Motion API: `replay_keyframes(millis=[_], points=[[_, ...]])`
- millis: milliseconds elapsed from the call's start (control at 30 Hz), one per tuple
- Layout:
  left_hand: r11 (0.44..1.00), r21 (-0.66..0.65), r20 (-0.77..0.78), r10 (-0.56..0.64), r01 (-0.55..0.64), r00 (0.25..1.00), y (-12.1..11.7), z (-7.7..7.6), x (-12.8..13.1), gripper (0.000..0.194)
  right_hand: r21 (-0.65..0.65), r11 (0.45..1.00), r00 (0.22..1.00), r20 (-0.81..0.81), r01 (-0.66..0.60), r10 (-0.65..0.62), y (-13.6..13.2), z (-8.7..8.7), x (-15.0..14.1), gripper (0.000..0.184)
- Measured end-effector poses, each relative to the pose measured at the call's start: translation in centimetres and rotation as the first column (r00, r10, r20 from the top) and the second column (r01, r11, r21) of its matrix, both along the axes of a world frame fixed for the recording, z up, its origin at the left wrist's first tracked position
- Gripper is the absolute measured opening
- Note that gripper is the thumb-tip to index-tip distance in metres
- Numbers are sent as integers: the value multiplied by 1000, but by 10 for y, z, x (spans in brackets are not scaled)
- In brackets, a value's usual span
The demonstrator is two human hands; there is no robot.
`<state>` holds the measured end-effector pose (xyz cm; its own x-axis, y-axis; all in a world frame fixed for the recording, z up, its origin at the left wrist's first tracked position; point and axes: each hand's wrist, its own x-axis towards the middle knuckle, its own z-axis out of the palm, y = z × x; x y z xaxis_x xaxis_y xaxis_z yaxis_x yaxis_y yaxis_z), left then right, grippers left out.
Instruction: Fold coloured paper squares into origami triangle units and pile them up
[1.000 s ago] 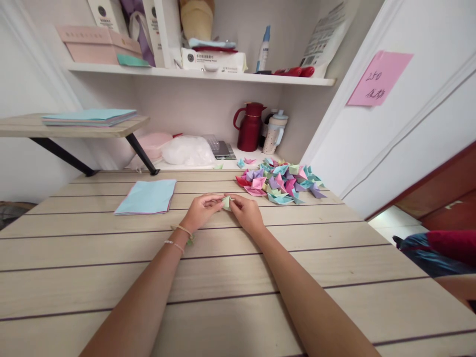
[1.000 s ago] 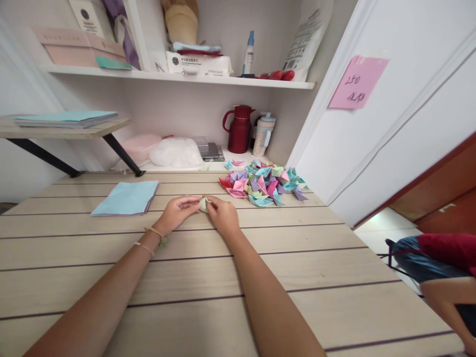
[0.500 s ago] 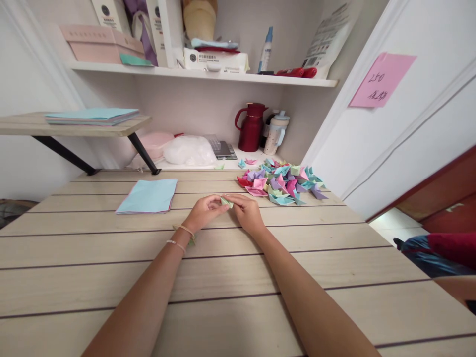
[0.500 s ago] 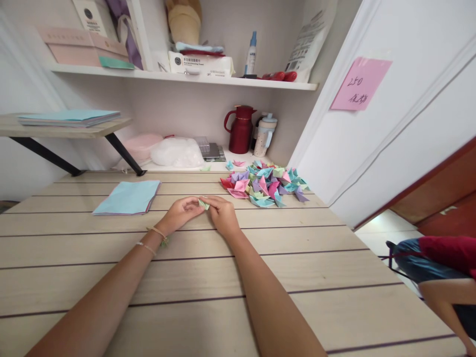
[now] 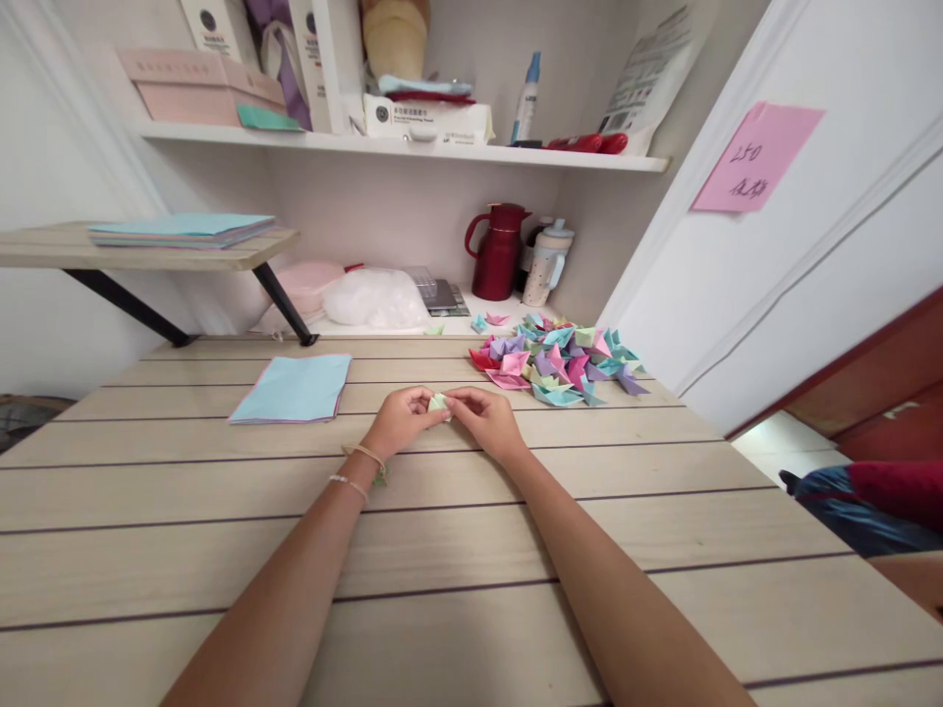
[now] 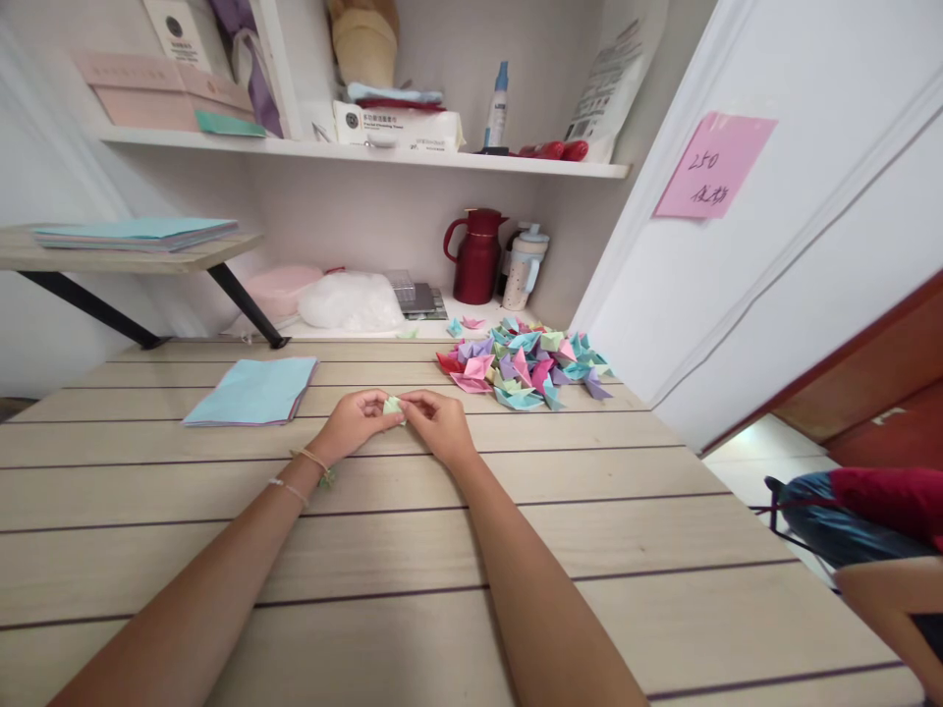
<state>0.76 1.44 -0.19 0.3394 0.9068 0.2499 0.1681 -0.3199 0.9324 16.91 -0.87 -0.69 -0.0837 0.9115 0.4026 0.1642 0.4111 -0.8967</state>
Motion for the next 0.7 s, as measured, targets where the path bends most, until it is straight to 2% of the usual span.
replay_keyframes(millis=[233, 367, 500, 700], points=[[1000, 12, 38, -4, 4, 999, 1, -2, 2, 26, 19, 997, 996, 29, 80, -81, 2, 0, 2, 17], [994, 111, -33, 4, 0, 999, 1, -3, 2, 21, 119, 988, 981, 156, 98, -116, -1, 2, 1, 19], [975, 218, -51, 60, -48, 997, 3, -3, 1, 19, 242, 959, 942, 261, 147, -211, -3, 4, 0, 16], [966, 241, -1, 101, -98, 995, 3, -3, 1, 25, 298, 926, 899, 298, 232, -321, -4, 4, 1, 15]])
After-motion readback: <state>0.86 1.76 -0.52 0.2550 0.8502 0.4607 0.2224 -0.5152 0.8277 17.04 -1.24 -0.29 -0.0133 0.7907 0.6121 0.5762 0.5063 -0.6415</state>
